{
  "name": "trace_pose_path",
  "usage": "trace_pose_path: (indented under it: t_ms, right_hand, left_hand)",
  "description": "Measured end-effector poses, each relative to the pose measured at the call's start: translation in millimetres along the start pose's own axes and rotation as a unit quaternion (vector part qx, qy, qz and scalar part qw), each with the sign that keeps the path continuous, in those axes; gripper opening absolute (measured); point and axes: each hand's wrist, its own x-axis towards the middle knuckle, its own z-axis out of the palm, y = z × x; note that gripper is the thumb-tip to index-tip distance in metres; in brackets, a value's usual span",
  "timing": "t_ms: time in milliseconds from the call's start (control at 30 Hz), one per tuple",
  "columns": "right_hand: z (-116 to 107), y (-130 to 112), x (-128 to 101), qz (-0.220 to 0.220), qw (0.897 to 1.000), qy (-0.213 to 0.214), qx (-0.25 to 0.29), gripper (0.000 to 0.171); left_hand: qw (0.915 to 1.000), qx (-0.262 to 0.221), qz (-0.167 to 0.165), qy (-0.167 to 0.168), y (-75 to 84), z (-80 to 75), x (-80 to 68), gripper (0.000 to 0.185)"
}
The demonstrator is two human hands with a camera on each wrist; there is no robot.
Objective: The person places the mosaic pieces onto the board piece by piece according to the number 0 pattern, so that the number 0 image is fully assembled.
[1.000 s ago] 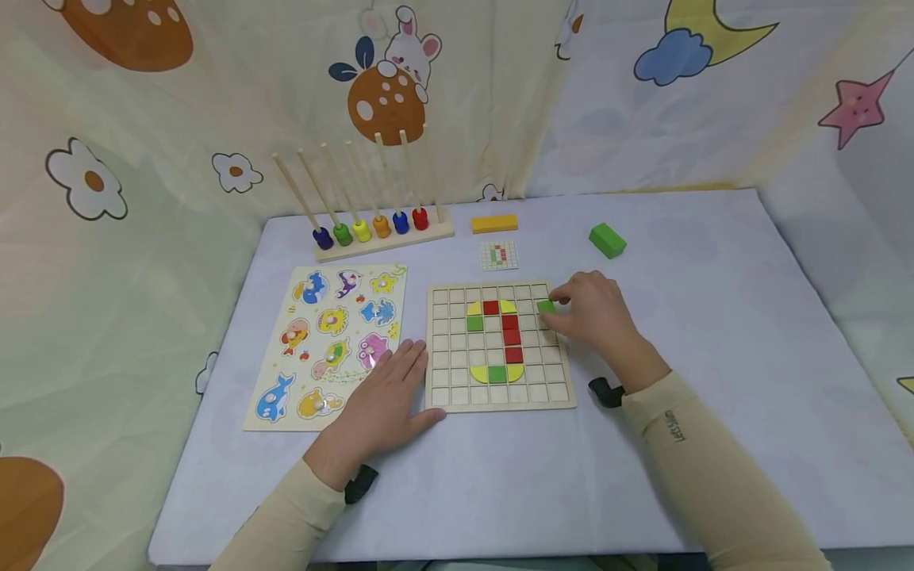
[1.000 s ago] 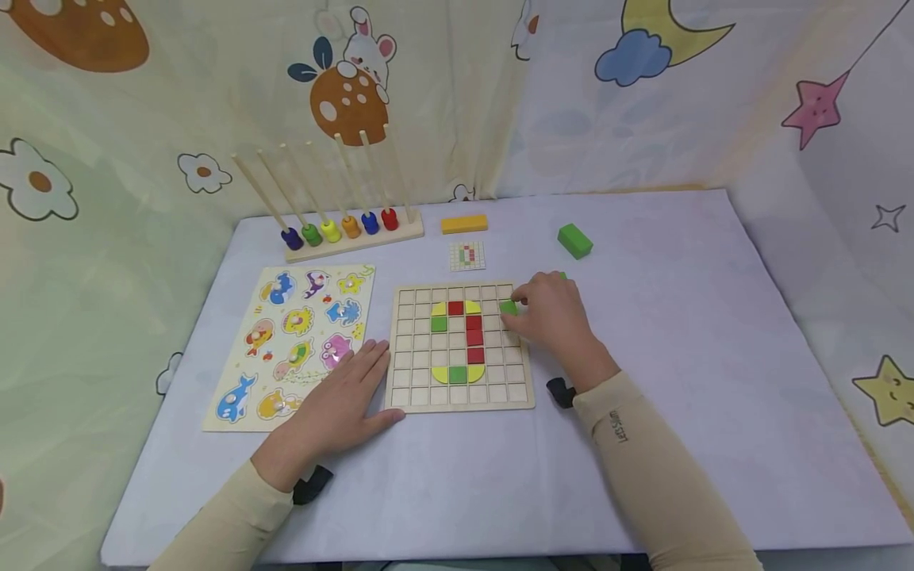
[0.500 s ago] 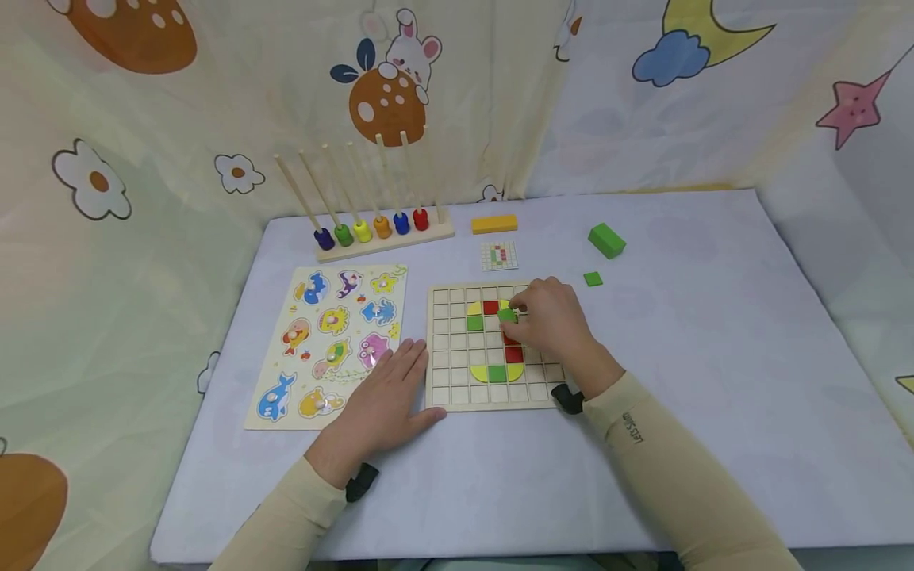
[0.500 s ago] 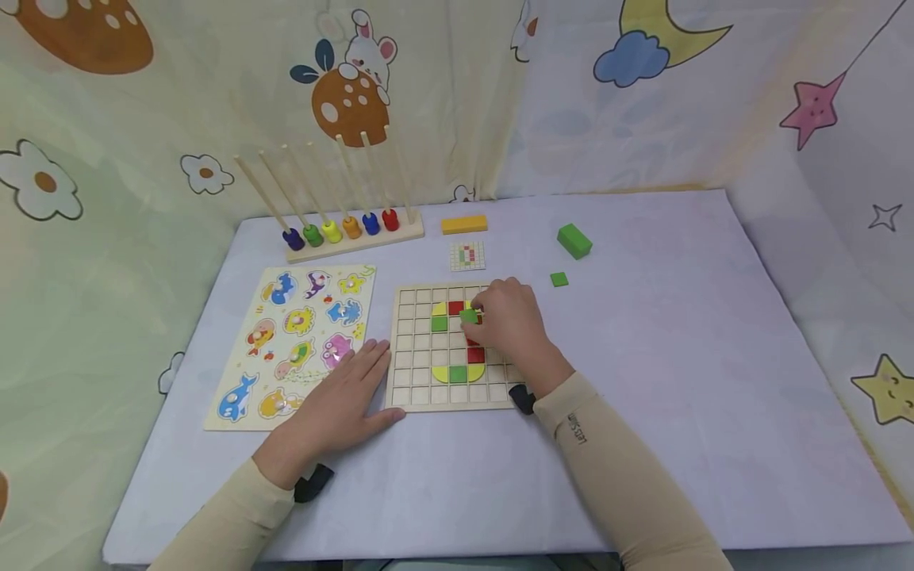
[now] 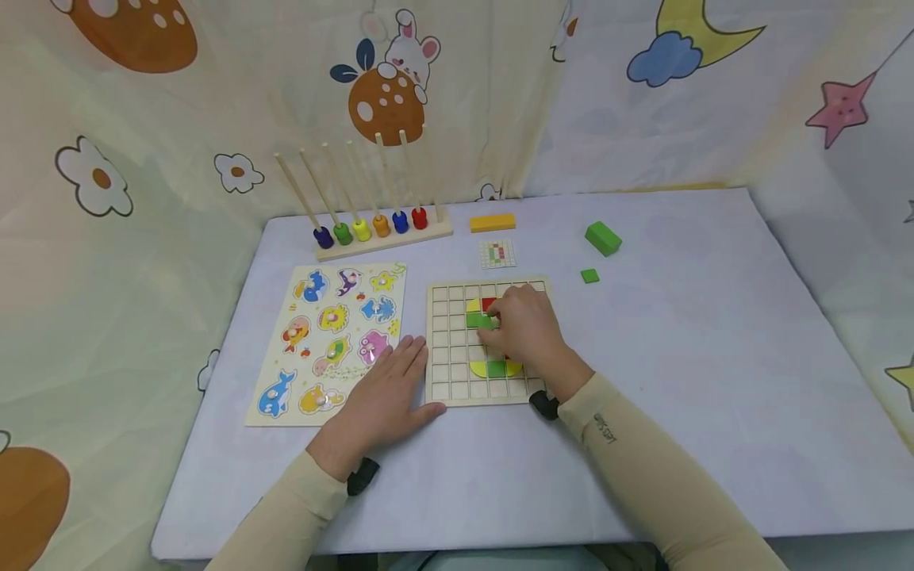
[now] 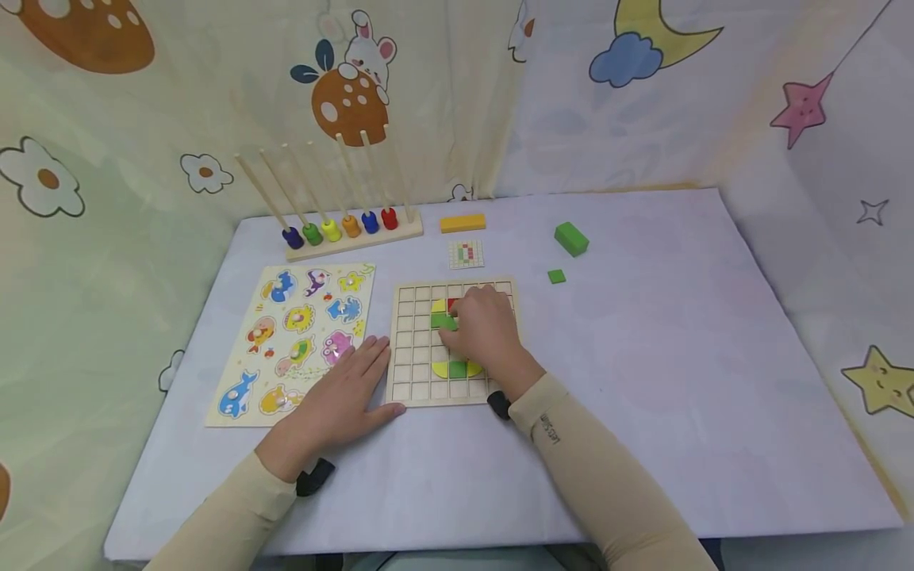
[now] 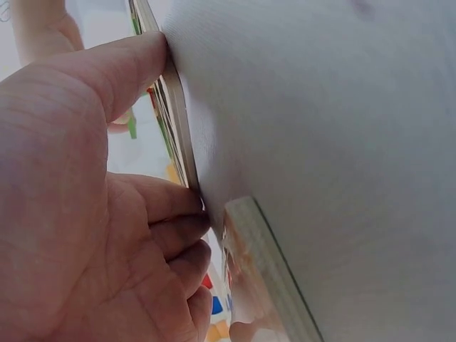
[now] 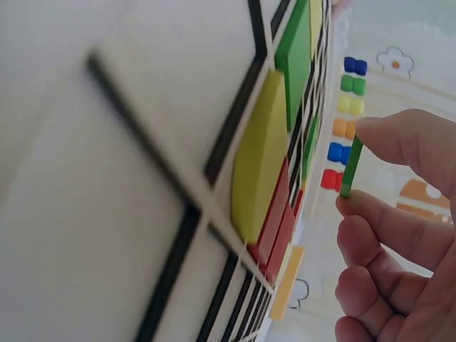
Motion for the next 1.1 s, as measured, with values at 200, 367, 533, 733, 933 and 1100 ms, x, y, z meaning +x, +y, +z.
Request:
trace_pose_path:
  t_ms: [200, 367, 533, 733, 933, 1100]
  right_hand:
    - [3.5, -13.0, 2.7, 0.031, 0.999, -0.022, 0.002, 0.035]
    - [7.0, -19.5, 1.9, 0.044, 0.999, -0.027, 0.003, 0.034]
    - [10.3, -20.8, -1.4, 0.049, 0.998, -0.031, -0.002, 0.034]
    - [13.5, -19.0, -2.1, 0.046, 0.999, -0.028, -0.005, 0.035]
    - [16.9, -16.7, -3.5, 0.036, 0.999, -0.016, -0.012, 0.033]
    - [17.7, -16.1, -5.1, 0.029, 0.999, -0.008, -0.013, 0.034]
  left_hand:
    - [1.0000, 0.001, -0.002, -0.002, -0.4, 0.3, 0.7, 0.101]
    - [1.0000, -0.002, 0.002, -0.001, -1.3, 0.9, 0.8, 0.101]
    - [1.0000, 0.000, 0.005, 0.003, -2.0, 1.8, 0.2, 0.101]
    - [1.0000, -0.004, 0.007, 0.004, -1.5, 1.1, -0.4, 0.101]
    - [1.0000, -0.001, 0.008, 0.005, -1.4, 1.5, 0.2, 0.101]
    - [1.0000, -0.001, 0.006, 0.003, -1.3, 1.3, -0.2, 0.101]
